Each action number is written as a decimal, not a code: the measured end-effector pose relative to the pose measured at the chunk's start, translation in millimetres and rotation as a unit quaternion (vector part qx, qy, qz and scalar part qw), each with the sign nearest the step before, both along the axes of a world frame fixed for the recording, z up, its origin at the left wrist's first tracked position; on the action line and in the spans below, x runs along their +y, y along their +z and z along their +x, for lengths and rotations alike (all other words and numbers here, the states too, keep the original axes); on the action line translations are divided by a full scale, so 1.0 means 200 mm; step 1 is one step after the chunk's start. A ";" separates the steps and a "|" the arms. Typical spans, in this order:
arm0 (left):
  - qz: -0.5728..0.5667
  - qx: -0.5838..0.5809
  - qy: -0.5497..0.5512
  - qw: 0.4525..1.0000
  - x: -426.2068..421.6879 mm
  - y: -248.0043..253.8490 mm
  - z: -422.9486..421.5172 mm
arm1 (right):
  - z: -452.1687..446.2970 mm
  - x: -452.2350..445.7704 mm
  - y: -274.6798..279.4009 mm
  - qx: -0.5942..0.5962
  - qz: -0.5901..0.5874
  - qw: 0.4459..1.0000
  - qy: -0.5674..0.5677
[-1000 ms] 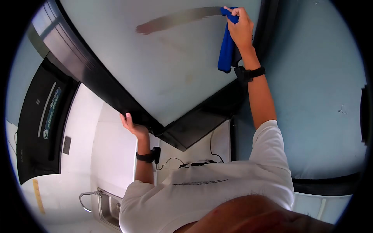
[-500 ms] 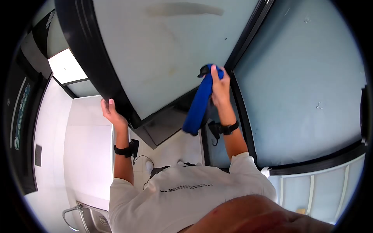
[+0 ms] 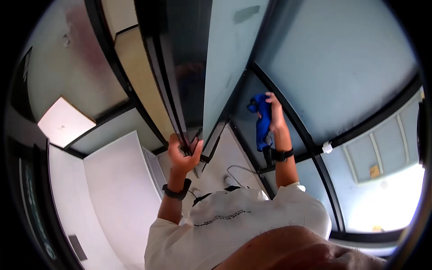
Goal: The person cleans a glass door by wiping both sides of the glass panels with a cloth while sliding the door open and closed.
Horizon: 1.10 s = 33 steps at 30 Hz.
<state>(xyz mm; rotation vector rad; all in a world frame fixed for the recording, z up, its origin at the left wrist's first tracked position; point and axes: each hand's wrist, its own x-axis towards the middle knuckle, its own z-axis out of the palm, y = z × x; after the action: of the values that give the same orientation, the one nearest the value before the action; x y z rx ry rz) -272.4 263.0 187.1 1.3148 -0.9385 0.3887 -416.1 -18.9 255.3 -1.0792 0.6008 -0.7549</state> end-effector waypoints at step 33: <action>-0.139 -0.173 -0.363 0.905 -0.65 0.03 -0.77 | -0.75 1.01 0.54 0.075 -0.590 0.624 -0.506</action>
<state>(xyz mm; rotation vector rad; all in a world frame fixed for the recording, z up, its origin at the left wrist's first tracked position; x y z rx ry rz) -425.5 133.0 193.9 0.5682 -1.5297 0.1581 -565.2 182.9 363.0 -2.0266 0.8699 -2.2911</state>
